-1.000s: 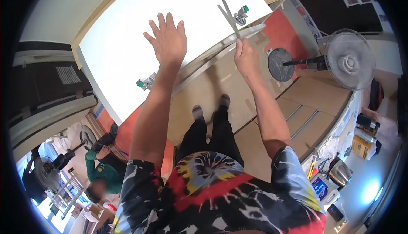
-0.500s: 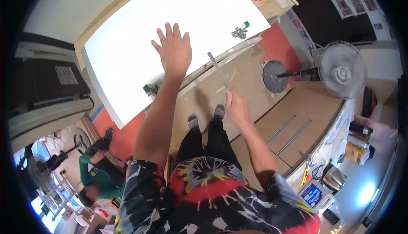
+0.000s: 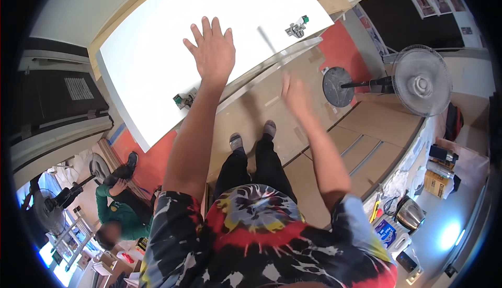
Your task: The person uses a utility knife to cut the protective film off a white cabinet door and then uses a screwdriver to remove the hinges. The person lifts the door off the cabinet frame and places it on the floor.
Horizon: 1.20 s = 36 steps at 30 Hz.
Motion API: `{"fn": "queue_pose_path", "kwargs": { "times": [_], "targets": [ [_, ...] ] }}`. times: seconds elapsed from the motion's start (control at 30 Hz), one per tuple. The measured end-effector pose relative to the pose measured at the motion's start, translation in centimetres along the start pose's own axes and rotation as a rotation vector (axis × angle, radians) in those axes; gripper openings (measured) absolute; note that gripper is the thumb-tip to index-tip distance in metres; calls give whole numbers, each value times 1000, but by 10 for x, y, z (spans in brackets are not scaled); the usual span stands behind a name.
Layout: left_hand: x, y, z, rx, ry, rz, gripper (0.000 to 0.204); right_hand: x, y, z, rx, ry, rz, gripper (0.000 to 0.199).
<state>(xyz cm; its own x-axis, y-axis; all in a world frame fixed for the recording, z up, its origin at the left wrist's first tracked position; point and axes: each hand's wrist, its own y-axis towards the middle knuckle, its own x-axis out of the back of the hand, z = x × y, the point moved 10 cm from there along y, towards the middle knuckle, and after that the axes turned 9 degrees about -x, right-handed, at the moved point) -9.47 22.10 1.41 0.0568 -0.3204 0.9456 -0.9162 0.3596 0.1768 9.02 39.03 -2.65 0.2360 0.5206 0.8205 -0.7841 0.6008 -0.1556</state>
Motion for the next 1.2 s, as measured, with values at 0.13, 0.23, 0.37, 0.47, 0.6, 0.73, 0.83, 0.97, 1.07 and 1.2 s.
{"fn": "queue_pose_path", "kwargs": {
  "times": [0.13, 0.23, 0.37, 0.47, 0.6, 0.73, 0.83, 0.97, 1.07, 1.2],
  "targets": [
    [2, 1, 5, 6, 3, -13, 53, -7, -4, 7, 17, 71, -26, 33],
    [3, -2, 5, 15, -4, -17, 52, -16, -60, 5, 30, 75, 62, 33],
    [3, 3, 1, -19, -20, -49, 52, -10, -44, -1, -3, -31, 62, 33],
    [1, -1, 4, 17, -12, -19, 52, -18, -38, 2, 9, -14, 57, 33],
    [5, 0, 10, 21, -13, -46, 50, -14, -59, 13, 64, 39, 33, 33],
    [2, -6, 0, 9, -35, -3, 49, 13, 29, 23, -2, 42, -39, 33],
    [7, 1, 6, 18, -8, -24, 49, -7, -55, 28, 102, -11, -11, 37],
    [6, 0, 2, 0, -51, -42, 49, -2, -5, 30, 15, -56, 56, 37],
    [5, -1, 6, 4, -62, -43, 49, 0, 3, 37, 64, -2, -45, 36],
    [4, -3, 8, 8, -49, -72, 50, -17, -56, 22, 57, -66, 99, 35]
  ]
}}
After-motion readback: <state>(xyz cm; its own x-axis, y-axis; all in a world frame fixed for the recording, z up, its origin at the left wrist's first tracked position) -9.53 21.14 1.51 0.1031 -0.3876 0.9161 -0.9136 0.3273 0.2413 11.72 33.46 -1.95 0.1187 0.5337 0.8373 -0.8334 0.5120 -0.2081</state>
